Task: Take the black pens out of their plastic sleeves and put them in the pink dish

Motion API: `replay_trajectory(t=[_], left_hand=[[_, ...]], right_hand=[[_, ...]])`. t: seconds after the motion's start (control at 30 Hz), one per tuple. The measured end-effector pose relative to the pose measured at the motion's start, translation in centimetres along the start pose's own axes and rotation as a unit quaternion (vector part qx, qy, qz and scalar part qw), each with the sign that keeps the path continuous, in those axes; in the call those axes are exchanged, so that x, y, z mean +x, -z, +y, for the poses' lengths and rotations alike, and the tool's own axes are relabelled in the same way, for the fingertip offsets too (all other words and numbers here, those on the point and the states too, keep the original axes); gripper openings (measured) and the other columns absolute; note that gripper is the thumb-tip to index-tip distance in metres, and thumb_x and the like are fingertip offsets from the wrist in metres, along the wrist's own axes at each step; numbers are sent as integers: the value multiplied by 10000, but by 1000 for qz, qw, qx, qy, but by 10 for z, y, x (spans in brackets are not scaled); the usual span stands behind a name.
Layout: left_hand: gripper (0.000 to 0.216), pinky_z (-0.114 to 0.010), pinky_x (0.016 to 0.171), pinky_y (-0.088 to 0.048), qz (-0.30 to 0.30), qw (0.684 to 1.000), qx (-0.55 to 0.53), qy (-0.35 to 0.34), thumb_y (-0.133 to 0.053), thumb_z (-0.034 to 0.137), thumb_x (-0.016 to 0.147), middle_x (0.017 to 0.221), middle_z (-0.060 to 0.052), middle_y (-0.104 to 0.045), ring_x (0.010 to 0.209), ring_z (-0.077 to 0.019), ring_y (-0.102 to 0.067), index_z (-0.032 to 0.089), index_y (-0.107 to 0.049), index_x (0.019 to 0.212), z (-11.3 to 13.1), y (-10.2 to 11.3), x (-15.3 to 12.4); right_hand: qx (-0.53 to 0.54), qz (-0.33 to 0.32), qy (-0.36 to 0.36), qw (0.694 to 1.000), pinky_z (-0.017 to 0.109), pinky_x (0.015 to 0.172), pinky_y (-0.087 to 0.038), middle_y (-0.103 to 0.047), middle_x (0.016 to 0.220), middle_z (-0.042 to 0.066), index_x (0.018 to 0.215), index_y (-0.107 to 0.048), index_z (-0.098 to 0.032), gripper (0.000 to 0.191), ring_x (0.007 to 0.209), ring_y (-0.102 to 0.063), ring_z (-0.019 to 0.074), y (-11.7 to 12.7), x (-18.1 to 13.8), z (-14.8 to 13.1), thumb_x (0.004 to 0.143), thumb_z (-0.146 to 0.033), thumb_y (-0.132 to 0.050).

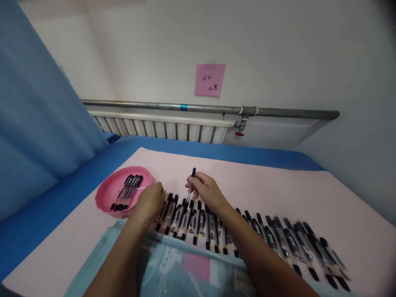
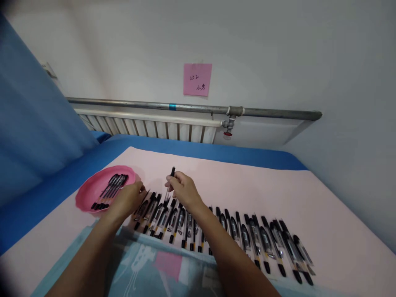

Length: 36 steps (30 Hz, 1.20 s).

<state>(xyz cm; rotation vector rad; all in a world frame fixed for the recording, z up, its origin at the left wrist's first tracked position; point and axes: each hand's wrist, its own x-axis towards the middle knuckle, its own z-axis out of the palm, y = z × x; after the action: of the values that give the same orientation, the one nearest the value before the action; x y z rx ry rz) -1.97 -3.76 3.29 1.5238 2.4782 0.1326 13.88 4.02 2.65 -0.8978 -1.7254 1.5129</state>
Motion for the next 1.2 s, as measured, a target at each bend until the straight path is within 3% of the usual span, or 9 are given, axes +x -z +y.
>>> replay_trajectory(t=[0.2,0.43,0.57,0.67,0.77,0.93,1.07,1.2], left_hand=[[247,-303,680,-441,-40,998,46,20,-446,204,768,871,-194,-670,831,-261,-631,96,-642,874,0,-15,9],[220,-280,649,-428,-43,998,45,4,-464,199,761,840,-196,-675,814,-258,-637,97,-655,801,-1,-16,13],[271,-281,616,-412,1,1000,28,2,-411,272,802,818,-159,-676,784,-245,-631,114,-624,860,3,-8,6],[268,-258,616,-399,115,991,-56,-33,-367,304,825,787,-84,-668,750,-196,-614,160,-590,862,1,4,0],[206,-225,540,-384,220,940,-255,-57,-446,345,782,630,-13,-604,591,-141,-562,175,-553,737,-6,14,-2],[195,-179,386,-322,177,775,-606,-33,-534,347,724,457,59,-467,376,-67,-412,158,-511,678,-13,17,1],[171,-170,371,-338,171,687,-705,-27,-595,301,679,488,51,-504,391,-62,-440,146,-524,677,-10,15,3],[163,-172,361,-354,181,653,-735,-29,-616,277,661,517,47,-520,412,-68,-463,146,-519,674,-8,15,4]], right_hand=[[-37,-24,24,999,196,453,-415,-614,679,28,684,-534,-168,202,540,-535,96,-4,-3,1,772,-344,-490],[-62,-33,45,997,221,530,-420,-601,694,16,692,-515,-177,181,611,-564,117,-4,-4,2,781,-333,-489],[-102,-24,62,993,227,556,-395,-583,655,-4,672,-486,-185,181,602,-542,116,-4,-5,1,792,-320,-473],[-171,-34,95,980,217,538,-349,-523,588,-33,643,-448,-192,204,554,-480,102,-5,-6,1,811,-307,-450],[-232,-73,143,959,207,524,-308,-459,565,-49,642,-427,-193,207,535,-418,91,-8,-9,1,826,-288,-436],[-294,-150,193,924,207,566,-310,-507,634,-27,685,-477,-179,153,597,-447,95,-15,-15,0,828,-222,-441],[-289,-189,206,916,205,556,-311,-547,663,-19,719,-525,-182,148,587,-449,93,-21,-20,-3,832,-210,-435],[-268,-187,211,921,206,562,-313,-578,704,-21,727,-540,-190,141,594,-459,91,-24,-22,-4,822,-179,-435]])
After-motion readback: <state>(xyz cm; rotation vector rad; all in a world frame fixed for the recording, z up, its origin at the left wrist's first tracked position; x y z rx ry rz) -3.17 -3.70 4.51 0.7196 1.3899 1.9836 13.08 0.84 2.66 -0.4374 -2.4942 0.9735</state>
